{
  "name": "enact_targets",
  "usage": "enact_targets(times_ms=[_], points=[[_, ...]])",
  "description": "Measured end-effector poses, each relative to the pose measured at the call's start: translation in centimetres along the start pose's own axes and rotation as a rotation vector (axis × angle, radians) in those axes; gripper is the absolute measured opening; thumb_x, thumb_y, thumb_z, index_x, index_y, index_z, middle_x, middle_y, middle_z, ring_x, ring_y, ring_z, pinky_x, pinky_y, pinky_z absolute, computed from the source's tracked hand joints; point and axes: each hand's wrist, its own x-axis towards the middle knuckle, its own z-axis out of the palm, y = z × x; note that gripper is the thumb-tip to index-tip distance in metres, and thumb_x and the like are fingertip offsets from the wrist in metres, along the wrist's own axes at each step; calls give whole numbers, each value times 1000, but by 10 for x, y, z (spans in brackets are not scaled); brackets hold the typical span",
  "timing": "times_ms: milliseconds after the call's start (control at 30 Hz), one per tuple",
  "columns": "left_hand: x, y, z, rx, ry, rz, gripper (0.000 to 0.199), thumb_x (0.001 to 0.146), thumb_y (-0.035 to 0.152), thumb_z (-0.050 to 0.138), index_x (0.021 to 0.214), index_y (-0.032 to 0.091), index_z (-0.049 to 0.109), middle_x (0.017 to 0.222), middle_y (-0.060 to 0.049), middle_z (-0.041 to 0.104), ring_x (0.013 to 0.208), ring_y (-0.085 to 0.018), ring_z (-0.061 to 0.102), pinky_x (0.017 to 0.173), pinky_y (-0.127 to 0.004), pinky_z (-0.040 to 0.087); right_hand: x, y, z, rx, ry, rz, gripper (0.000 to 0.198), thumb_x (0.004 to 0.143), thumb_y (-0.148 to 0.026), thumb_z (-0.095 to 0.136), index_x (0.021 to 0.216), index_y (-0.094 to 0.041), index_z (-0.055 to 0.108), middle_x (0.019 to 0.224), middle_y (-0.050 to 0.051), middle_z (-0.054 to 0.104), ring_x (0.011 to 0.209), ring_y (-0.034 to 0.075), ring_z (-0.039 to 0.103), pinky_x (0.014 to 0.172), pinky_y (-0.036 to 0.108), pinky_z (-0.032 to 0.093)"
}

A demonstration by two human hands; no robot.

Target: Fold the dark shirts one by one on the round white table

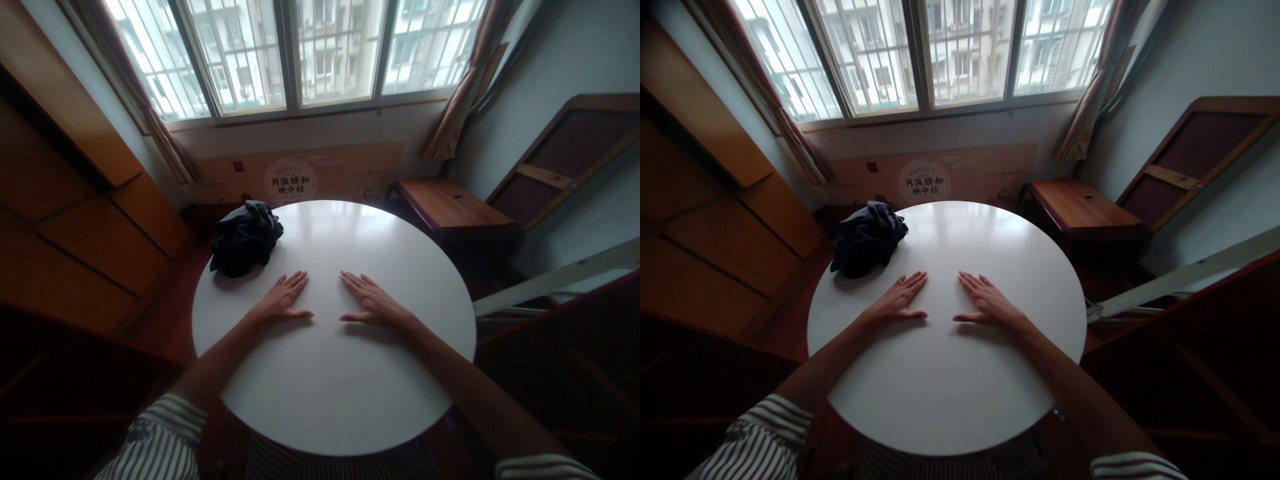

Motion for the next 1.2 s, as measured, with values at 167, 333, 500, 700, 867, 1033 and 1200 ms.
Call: enact_targets(times_ms=[167, 333, 500, 700, 867, 1033, 1200], points=[[-1, 2, 1, 35, -59, -2, 115, 74, 85, 51, 159, 18, 12, 163, -16, 14, 151, -32, 16, 122, -50, 6, -2, -1, 2, -62, -65, 44, 120, 74, -88, 46, 158, -8, 14, 161, 21, 19, 149, 36, 19, 121, 53, 16], [-2, 5, 2, 79, -47, -25, 113, 77, 85, 46, 159, 16, 12, 163, -16, 15, 151, -31, 17, 122, -48, 6, -3, -4, 3, -81, -94, 68, 123, 73, -91, 42, 158, -6, 15, 162, 21, 15, 150, 36, 16, 122, 51, 13], [-2, 6, 1, 100, -44, -21, 111, 78, 85, 45, 159, 16, 12, 163, -17, 16, 150, -31, 19, 121, -47, 8, -3, -7, 3, -79, -80, 72, 122, 73, -91, 39, 158, -7, 14, 162, 20, 17, 150, 34, 16, 122, 50, 12], [-2, 4, 3, 101, -35, -19, 111, 78, 84, 45, 159, 15, 12, 162, -17, 16, 150, -31, 18, 121, -47, 9, -3, -7, 3, -72, -86, 77, 123, 73, -91, 40, 158, -6, 13, 162, 20, 15, 150, 34, 15, 122, 50, 12], [-2, 2, 4, 111, -53, -13, 113, 78, 84, 44, 159, 12, 12, 163, -18, 15, 151, -32, 16, 121, -49, 9, -2, -6, 2, -71, -91, 71, 123, 74, -91, 39, 158, -6, 12, 162, 21, 16, 151, 34, 14, 122, 50, 12], [-2, 1, 7, 113, -40, -24, 119, 77, 85, 43, 157, 4, 10, 162, -22, 8, 152, -32, 10, 122, -44, 10, -2, -11, -2, -68, -115, 94, 124, 73, -91, 39, 158, -6, 12, 162, 21, 15, 150, 34, 13, 122, 50, 11], [-3, -1, 10, 109, -27, -5, 117, 78, 85, 43, 158, 6, 9, 162, -22, 9, 152, -32, 10, 122, -44, 11, -1, -14, -5, -76, -138, 98, 123, 74, -91, 38, 157, -3, 17, 161, 22, 14, 151, 33, 12, 122, 50, 11]])
